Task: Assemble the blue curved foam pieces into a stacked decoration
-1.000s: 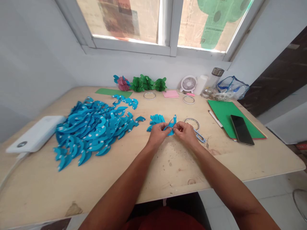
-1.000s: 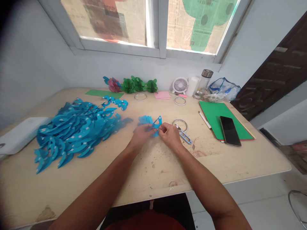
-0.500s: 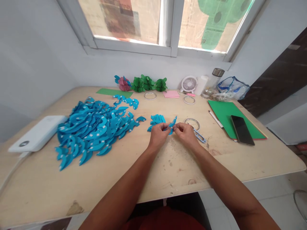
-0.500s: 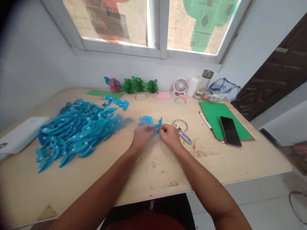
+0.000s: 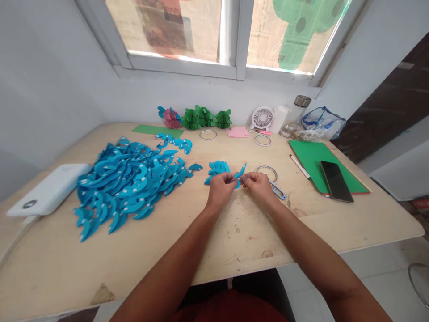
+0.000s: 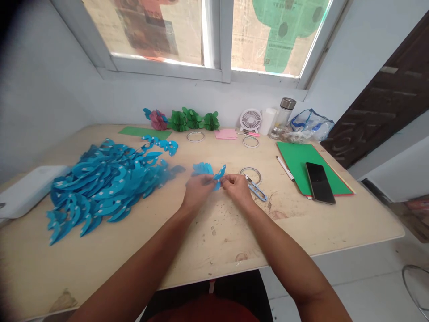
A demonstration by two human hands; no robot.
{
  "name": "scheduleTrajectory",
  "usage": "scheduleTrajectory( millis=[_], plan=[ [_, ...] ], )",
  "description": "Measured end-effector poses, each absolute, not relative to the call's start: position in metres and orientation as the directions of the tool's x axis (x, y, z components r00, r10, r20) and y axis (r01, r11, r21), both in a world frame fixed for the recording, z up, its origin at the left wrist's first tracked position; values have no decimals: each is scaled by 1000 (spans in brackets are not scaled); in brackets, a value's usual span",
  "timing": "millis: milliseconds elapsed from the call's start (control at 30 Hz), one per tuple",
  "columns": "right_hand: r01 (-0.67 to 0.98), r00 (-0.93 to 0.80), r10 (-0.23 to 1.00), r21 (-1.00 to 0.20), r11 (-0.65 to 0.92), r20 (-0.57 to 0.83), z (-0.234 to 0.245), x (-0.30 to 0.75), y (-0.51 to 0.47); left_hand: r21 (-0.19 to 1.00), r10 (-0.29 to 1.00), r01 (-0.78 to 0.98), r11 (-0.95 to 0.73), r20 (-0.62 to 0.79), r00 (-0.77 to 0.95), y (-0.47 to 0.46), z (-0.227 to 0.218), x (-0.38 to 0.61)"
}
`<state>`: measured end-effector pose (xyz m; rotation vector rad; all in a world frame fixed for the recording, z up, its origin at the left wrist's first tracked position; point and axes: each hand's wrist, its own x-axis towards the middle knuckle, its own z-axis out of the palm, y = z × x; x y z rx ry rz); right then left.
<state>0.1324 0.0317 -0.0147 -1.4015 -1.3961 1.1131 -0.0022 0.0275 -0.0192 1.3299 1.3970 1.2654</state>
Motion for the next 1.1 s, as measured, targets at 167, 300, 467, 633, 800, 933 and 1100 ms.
scheduleTrajectory(
  millis=[167, 300, 467, 633, 800, 933, 1100],
  plan=[
    [169, -9, 999, -985, -46, -49, -15, 131, 32, 989, 992, 147, -27, 45, -119, 27, -16, -2],
    [127, -12, 998, -990, -59, -61, -17, 131, 32, 993, 993, 117, -22, 35, -111, 27, -15, -2],
    [101, -10, 998, -993, -55, -56, -19, 130, 32, 994, 992, 107, 3, 11, -125, 29, -18, -3],
    [106, -12, 999, -993, -48, -50, -21, 130, 32, 998, 993, 63, 31, -24, -116, 27, -16, -3],
    [127, 9, 999, -991, -42, -41, -21, 130, 32, 997, 992, 63, 38, -30, -125, 27, -14, -3],
    [135, 21, 999, -990, -47, -44, -19, 129, 31, 997, 991, 72, 41, -32, -130, 27, -12, -3],
    [128, 30, 998, -990, -64, -61, -17, 129, 31, 997, 992, 60, 48, -40, -119, 26, -9, -3]
  ],
)
